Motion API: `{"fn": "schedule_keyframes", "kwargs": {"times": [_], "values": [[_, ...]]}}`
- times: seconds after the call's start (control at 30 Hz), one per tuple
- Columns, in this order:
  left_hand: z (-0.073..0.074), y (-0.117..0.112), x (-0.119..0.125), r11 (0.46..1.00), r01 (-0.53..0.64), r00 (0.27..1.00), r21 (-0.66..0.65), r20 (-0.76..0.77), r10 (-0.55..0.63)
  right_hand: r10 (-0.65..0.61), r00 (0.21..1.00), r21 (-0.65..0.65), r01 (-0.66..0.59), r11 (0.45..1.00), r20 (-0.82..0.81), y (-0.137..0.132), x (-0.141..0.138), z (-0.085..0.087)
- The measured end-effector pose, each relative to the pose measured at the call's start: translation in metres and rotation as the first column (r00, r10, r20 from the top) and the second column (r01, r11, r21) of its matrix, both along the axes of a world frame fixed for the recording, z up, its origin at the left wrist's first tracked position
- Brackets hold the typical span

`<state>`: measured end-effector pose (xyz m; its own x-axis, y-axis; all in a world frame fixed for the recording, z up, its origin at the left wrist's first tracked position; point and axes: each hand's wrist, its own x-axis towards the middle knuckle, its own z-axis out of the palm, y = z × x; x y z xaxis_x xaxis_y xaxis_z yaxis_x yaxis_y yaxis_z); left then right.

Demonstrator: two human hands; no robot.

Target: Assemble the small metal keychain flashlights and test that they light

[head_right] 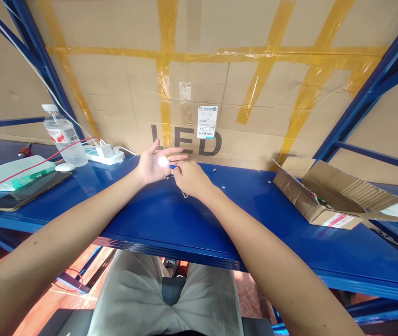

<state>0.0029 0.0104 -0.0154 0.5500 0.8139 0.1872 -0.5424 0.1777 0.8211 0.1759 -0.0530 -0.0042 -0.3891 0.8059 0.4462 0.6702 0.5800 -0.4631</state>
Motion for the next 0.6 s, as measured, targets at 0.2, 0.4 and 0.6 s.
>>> {"fn": "schedule_keyframes", "kwargs": {"times": [0.2, 0.4, 0.6], "values": [[0.0013, -0.0004, -0.0007, 1.000, -0.005, 1.000, 0.011, 0.003, 0.005, 0.021, 1.000, -0.004, -0.021, 1.000, -0.015, 0.0021, 0.0007, -0.0019], [0.0008, 0.0017, -0.0022, 1.000, -0.004, 1.000, 0.018, 0.001, 0.004, 0.017, 1.000, 0.000, -0.017, 1.000, -0.004, 0.0028, 0.0009, -0.0021], [0.0011, 0.0012, -0.0012, 1.000, 0.009, 1.000, 0.019, 0.010, -0.010, 0.014, 1.000, 0.011, -0.014, 1.000, -0.015, 0.0029, 0.0013, -0.0030]]}}
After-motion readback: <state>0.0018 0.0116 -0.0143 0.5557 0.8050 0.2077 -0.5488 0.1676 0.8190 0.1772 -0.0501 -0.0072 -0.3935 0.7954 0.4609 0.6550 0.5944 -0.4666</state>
